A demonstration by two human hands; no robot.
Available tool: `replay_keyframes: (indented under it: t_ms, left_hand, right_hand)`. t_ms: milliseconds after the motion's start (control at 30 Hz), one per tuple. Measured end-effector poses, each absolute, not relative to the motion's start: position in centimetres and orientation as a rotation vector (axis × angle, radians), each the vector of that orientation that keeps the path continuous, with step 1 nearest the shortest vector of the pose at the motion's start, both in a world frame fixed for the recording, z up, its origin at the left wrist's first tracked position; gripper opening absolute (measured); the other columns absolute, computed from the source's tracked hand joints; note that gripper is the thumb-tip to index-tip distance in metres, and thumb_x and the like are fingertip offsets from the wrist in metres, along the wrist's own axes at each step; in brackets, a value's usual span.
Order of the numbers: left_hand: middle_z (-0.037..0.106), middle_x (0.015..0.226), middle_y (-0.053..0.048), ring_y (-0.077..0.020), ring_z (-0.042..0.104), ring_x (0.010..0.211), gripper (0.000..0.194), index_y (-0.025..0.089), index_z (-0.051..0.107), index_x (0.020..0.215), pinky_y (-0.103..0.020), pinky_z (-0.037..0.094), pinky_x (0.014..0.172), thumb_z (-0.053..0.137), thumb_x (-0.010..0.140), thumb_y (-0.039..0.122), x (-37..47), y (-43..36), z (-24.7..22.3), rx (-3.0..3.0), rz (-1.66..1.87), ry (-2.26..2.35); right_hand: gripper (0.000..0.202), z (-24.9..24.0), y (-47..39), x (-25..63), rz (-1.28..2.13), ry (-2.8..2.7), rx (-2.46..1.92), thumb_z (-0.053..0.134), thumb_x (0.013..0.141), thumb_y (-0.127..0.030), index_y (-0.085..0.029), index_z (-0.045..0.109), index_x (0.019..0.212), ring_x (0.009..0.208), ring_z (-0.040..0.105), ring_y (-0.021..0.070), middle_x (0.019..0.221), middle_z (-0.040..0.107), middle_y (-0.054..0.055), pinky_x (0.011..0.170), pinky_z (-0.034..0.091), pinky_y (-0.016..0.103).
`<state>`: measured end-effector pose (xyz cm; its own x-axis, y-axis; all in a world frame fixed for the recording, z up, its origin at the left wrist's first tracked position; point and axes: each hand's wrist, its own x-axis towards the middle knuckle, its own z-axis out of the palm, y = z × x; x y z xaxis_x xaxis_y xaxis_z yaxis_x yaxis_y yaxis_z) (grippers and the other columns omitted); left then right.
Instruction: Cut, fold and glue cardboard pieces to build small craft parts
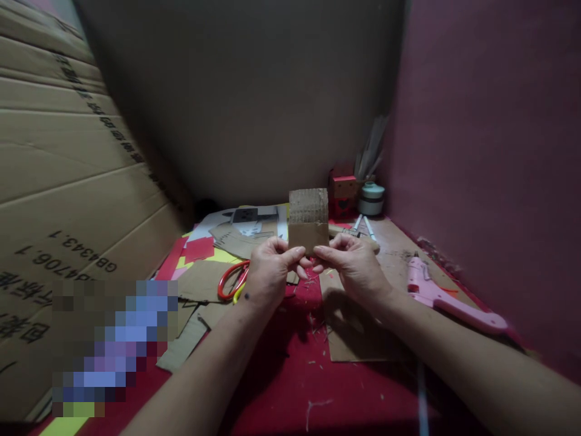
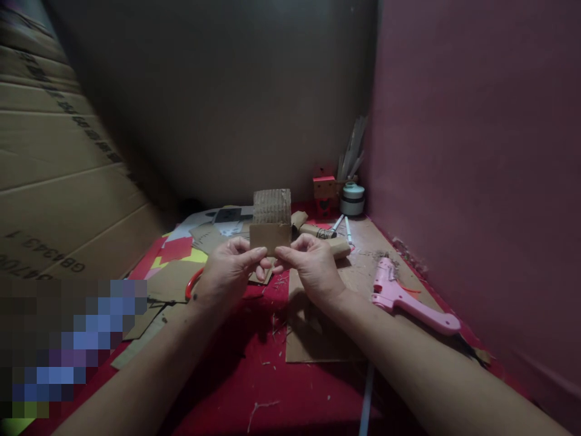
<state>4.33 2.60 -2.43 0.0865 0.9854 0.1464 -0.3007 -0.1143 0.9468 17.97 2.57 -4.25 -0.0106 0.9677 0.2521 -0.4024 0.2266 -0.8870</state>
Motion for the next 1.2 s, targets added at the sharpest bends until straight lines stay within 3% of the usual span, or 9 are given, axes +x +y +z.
replay_keyframes:
  t_ms: [367, 567, 967, 1100, 1200]
  left_hand:
    - [0.063, 0.052, 0.001, -0.0137, 0.059, 0.041, 0.036, 0.017, 0.039, 0.082, -0.017, 0.042, 0.035, 0.065, 0.060, 0.006, 4.58, 2.98, -2.57, 1.125, 1.426, 0.769]
    - [0.062, 0.056, 0.002, -0.0141, 0.060, 0.043, 0.038, 0.017, 0.039, 0.085, -0.018, 0.044, 0.035, 0.066, 0.061, 0.007, 4.61, 3.02, -2.66, 1.154, 1.440, 0.770]
    - [0.066, 0.063, -0.004, -0.0099, 0.061, 0.047, 0.024, 0.009, 0.054, 0.091, -0.018, 0.050, 0.047, 0.066, 0.070, 0.014, 4.06, 2.82, -2.47, 1.262, 1.265, 0.737]
    - [0.067, 0.071, -0.003, -0.0147, 0.064, 0.052, 0.052, 0.014, 0.044, 0.113, -0.021, 0.050, 0.042, 0.069, 0.067, 0.014, 4.09, 2.95, -2.56, 1.259, 1.352, 0.729]
    - [0.065, 0.067, -0.001, -0.0167, 0.064, 0.051, 0.068, 0.019, 0.035, 0.125, -0.022, 0.051, 0.040, 0.070, 0.066, 0.014, 4.10, 2.91, -2.50, 1.279, 1.377, 0.741]
  right_hand:
    - [0.032, -4.00, 2.74, 17.89, 1.322, -0.990, -0.585, 0.072, 0.061, -0.013, -0.019, 0.040, 0.059, 0.047, 0.065, 0.0156, 0.046, 0.061, -0.003, 0.049, 0.049, 0.022]
    - [0.038, -3.71, 2.60, 17.93, 1.299, -0.981, -0.631, 0.073, 0.058, -0.012, -0.021, 0.040, 0.075, 0.044, 0.064, 0.0150, 0.053, 0.062, -0.005, 0.046, 0.050, 0.022]
    - [0.030, -3.84, 2.49, 18.29, 1.256, -1.196, -0.621, 0.064, 0.071, -0.019, -0.016, 0.051, 0.098, 0.055, 0.065, 0.0148, 0.073, 0.067, 0.002, 0.052, 0.054, 0.027]
    - [0.055, -3.80, 2.11, 18.15, 1.151, -1.231, -0.616, 0.062, 0.074, -0.020, -0.026, 0.042, 0.124, 0.053, 0.062, 0.0129, 0.082, 0.067, -0.001, 0.049, 0.054, 0.028]
    - [0.065, -3.81, 1.83, 18.13, 1.097, -1.232, -0.618, 0.064, 0.073, -0.019, -0.032, 0.037, 0.130, 0.055, 0.060, 0.0126, 0.080, 0.066, -0.004, 0.050, 0.053, 0.028]
